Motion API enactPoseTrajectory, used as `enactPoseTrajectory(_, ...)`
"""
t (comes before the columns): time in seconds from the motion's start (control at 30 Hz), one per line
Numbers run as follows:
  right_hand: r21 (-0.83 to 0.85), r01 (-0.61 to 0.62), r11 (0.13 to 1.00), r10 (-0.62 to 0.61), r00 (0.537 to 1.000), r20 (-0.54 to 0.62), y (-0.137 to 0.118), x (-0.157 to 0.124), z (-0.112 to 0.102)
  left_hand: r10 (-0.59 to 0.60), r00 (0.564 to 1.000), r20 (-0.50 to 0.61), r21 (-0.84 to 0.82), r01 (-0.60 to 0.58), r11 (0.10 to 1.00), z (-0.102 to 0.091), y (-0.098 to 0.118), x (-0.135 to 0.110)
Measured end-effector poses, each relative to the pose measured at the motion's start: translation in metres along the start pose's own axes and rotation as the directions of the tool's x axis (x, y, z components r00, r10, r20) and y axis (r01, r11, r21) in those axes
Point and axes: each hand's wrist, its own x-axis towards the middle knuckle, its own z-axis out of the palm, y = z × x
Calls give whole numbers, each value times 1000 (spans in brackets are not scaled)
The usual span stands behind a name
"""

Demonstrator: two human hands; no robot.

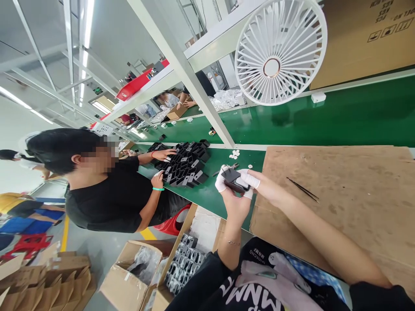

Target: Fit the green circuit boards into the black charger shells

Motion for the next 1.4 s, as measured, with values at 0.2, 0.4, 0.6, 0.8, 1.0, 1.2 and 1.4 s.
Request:
enactPoseTrajectory(0.2,272,7,962,17,996,-85,12,8,10,23,999,25,168,-27,985,0,-10,0)
enactPoseTrajectory(0.4,335,23,942,17,993,-113,15,9,10,-97,992,85,135,85,987,2,-14,-2)
enactPoseTrajectory(0.6,266,50,963,-27,996,-88,14,10,8,-104,985,136,96,91,991,4,-6,0)
enactPoseTrajectory(0.8,115,-9,993,16,998,-61,18,12,-4,-119,988,97,11,119,993,6,4,7)
enactPoseTrajectory(1.0,-211,64,975,-54,997,55,8,8,-29,-167,973,159,-142,190,971,8,-9,21)
enactPoseTrajectory(1.2,-790,-11,614,-265,939,-220,-7,6,-49,39,948,316,-57,-22,998,51,-37,36)
enactPoseTrajectory(1.4,-793,-545,271,-360,707,-609,-24,-1,-135,-33,860,510,-199,155,968,108,-97,59)
